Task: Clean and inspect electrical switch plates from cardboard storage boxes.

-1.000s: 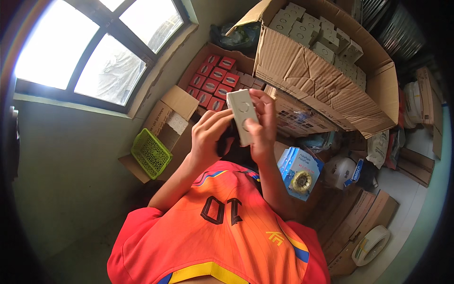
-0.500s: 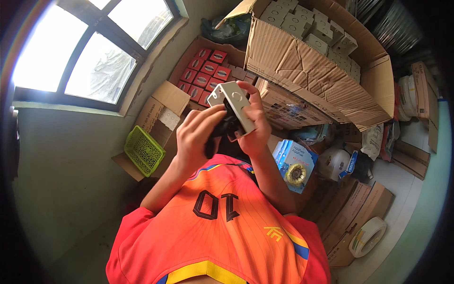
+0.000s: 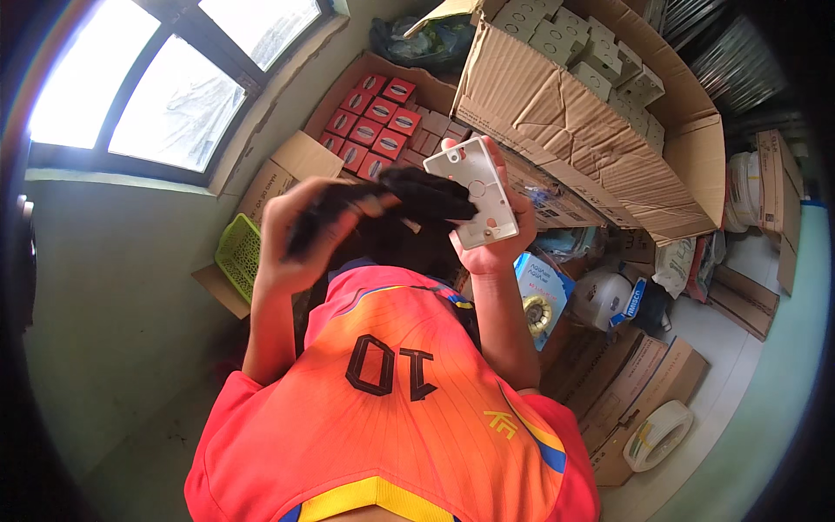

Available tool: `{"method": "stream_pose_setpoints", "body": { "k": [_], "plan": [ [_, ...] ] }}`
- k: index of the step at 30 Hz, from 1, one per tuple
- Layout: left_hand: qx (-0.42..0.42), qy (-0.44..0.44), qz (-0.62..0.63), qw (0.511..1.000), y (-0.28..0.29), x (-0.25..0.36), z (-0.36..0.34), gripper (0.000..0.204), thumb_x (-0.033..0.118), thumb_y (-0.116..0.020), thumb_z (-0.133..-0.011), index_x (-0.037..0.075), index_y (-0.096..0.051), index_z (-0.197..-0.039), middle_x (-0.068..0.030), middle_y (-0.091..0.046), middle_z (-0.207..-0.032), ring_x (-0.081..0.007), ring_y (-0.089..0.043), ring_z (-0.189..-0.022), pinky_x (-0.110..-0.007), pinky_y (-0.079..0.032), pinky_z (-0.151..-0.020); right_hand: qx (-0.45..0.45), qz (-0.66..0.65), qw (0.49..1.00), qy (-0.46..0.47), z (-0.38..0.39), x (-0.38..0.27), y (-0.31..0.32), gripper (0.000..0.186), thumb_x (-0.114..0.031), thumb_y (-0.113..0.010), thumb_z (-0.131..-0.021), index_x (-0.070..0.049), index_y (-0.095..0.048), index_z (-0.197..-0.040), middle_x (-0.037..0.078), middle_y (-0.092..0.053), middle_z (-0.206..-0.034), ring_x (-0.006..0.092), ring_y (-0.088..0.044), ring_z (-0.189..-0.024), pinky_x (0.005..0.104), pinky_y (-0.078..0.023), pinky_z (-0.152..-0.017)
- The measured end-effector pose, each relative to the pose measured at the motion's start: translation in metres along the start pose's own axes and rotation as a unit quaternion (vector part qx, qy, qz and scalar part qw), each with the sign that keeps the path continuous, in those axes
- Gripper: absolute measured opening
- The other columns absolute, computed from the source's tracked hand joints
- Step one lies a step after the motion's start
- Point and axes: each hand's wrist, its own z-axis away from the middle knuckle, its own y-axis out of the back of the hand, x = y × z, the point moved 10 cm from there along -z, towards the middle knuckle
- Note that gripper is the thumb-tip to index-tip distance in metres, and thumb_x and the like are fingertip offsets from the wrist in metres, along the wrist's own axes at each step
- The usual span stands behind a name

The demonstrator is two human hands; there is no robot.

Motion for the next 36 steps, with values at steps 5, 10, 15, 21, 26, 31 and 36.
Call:
{"method": "stream_pose_setpoints", "body": {
  "k": [5, 10, 15, 21, 26, 31, 36],
  "plan": [
    [0.204, -0.051, -0.097, 0.973, 0.043, 0.011, 0.009, 0.017, 0.005, -0.068, -0.100, -0.001, -0.067, -0.116, -0.0047, -0.075, -0.097, -0.0082, -0.064, -0.082, -0.024, -0.051, -0.076, -0.065, -0.025, 0.998, -0.011, -0.001, 0.005, -0.011, 0.069, -0.034, -0.043, -0.094, -0.011, -0.042, -0.159, 0.027, -0.044, -0.158, 0.0398, -0.069, -0.104, 0.0452, -0.062, -0.086],
    [0.201, -0.047, -0.074, 0.976, 0.033, 0.009, 0.004, 0.024, 0.005, -0.069, -0.098, -0.001, -0.065, -0.121, -0.0036, -0.074, -0.096, -0.0078, -0.062, -0.079, -0.024, -0.050, -0.073, -0.099, -0.044, 0.994, -0.012, -0.004, 0.009, -0.019, 0.068, -0.034, -0.043, -0.096, -0.008, -0.042, -0.159, 0.028, -0.043, -0.159, 0.0381, -0.069, -0.113, 0.0463, -0.062, -0.088],
    [0.102, -0.092, -0.080, 0.987, -0.004, 0.012, -0.010, 0.036, 0.003, -0.074, -0.088, -0.002, -0.065, -0.122, -0.0101, -0.073, -0.098, -0.0186, -0.071, -0.089, -0.030, -0.055, -0.077, -0.102, -0.037, 0.994, -0.025, -0.009, 0.011, -0.024, 0.066, -0.033, -0.041, -0.097, -0.005, -0.041, -0.157, 0.027, -0.039, -0.162, 0.0360, -0.063, -0.127, 0.0476, -0.059, -0.095],
    [0.079, -0.050, -0.256, 0.962, -0.027, -0.002, -0.016, 0.059, 0.026, -0.090, -0.076, 0.019, -0.067, -0.130, -0.0148, -0.059, -0.132, -0.0374, -0.070, -0.096, -0.047, -0.060, -0.077, -0.095, -0.009, 0.995, 0.008, -0.005, 0.016, -0.030, 0.065, -0.033, -0.042, -0.096, -0.005, -0.041, -0.156, 0.023, -0.042, -0.160, 0.0343, -0.048, -0.144, 0.0480, -0.043, -0.116],
    [0.055, -0.057, -0.202, 0.976, -0.032, -0.024, -0.021, 0.051, 0.018, -0.086, -0.079, 0.010, -0.066, -0.125, -0.0145, -0.070, -0.112, -0.0371, -0.072, -0.100, -0.043, -0.059, -0.081, -0.108, 0.083, 0.987, 0.083, 0.003, 0.008, -0.035, 0.066, -0.032, -0.045, -0.095, -0.006, -0.037, -0.155, 0.023, -0.043, -0.158, 0.0357, -0.048, -0.144, 0.0486, -0.043, -0.117],
    [0.122, 0.018, -0.109, 0.986, 0.002, -0.060, -0.014, 0.034, 0.004, -0.076, -0.091, 0.003, -0.064, -0.123, -0.0054, -0.072, -0.098, -0.0093, -0.068, -0.093, -0.026, -0.054, -0.081, -0.132, 0.166, 0.965, 0.156, 0.011, -0.008, -0.040, 0.072, -0.035, -0.048, -0.094, -0.005, -0.033, -0.157, 0.027, -0.036, -0.162, 0.0418, -0.044, -0.146, 0.0542, -0.051, -0.110],
    [0.144, 0.026, -0.102, 0.984, 0.025, -0.049, -0.010, 0.031, 0.005, -0.077, -0.089, 0.003, -0.067, -0.119, -0.0057, -0.073, -0.096, -0.0103, -0.068, -0.088, -0.027, -0.053, -0.079, -0.105, 0.249, 0.944, 0.192, 0.011, -0.020, -0.042, 0.071, -0.033, -0.051, -0.092, -0.004, -0.034, -0.155, 0.028, -0.039, -0.160, 0.0412, -0.046, -0.144, 0.0546, -0.048, -0.112]
  ]
}}
